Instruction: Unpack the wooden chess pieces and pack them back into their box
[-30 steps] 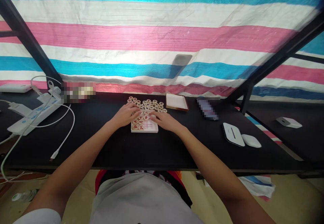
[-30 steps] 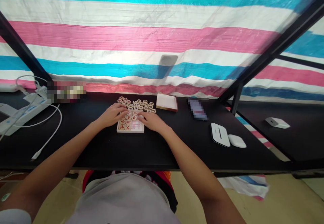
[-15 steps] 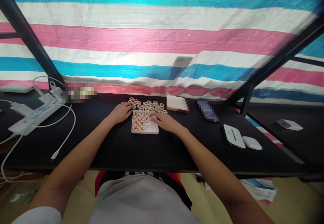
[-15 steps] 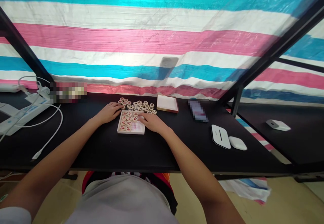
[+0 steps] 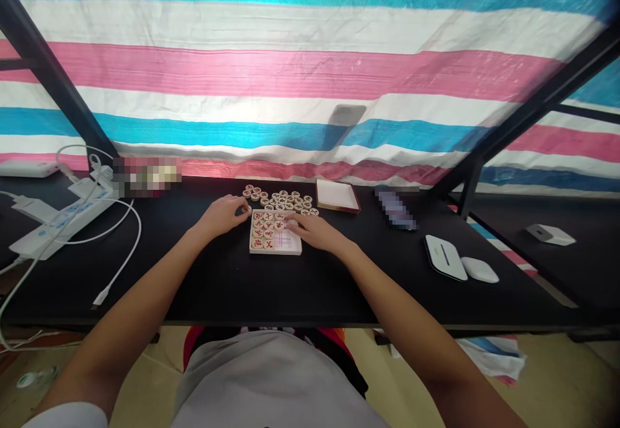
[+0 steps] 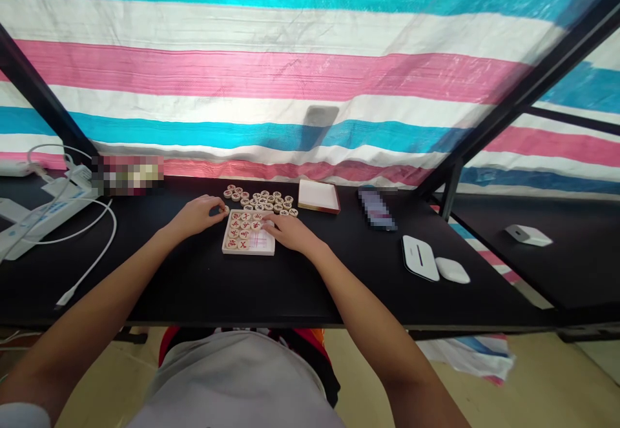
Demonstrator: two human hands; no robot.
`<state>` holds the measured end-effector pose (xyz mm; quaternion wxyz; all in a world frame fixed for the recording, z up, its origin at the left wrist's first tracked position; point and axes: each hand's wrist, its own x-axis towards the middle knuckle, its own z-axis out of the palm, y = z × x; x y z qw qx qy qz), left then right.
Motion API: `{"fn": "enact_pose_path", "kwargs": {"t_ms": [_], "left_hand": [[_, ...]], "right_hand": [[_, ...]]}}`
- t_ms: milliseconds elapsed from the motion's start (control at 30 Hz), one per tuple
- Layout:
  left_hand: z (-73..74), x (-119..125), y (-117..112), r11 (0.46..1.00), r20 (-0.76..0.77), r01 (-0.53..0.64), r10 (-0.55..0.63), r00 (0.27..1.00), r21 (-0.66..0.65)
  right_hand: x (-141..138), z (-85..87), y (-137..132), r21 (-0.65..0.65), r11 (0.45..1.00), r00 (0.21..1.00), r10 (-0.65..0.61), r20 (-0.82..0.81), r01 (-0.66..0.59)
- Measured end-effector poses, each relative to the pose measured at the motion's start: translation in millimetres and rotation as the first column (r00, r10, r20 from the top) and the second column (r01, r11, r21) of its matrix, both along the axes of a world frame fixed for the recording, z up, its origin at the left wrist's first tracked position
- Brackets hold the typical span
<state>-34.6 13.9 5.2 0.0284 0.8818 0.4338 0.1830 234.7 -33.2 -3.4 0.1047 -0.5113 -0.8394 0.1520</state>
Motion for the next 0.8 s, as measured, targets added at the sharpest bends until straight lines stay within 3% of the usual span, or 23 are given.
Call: {"fn": "enact_pose_path", "kwargs": {"t_ms": [167,300,467,800], "left_hand": [[9.7,25.5,-29.5,0.970,0.119,0.243,-0.240,0.964,-0.013],[2.2,44.4,-39.6,0.934,0.074,0.357,-0.356,0.932,-0.002],[-8.7,49.9,-34.0,0.924,-0.001,0.383,-0.383,0.924,-0.004],[-12.8,49.5,-33.5,0.909,-0.014,0.416,-0.416,0.909,0.005]], "right_hand": [[-1.1,1.1,-0.2,0.006,1.000,1.000,-0.004,0.013,0.004],[-2.1,2.1,-0.7,0.013,1.000,1.000,-0.011,0.012,0.011],[-1.9,-0.4,0.2,0.018,1.000,1.000,-0.002,0.019,0.001],[-1.3,-2.6,1.8,0.029,1.000,1.000,0.010,0.022,-0.011]]}}
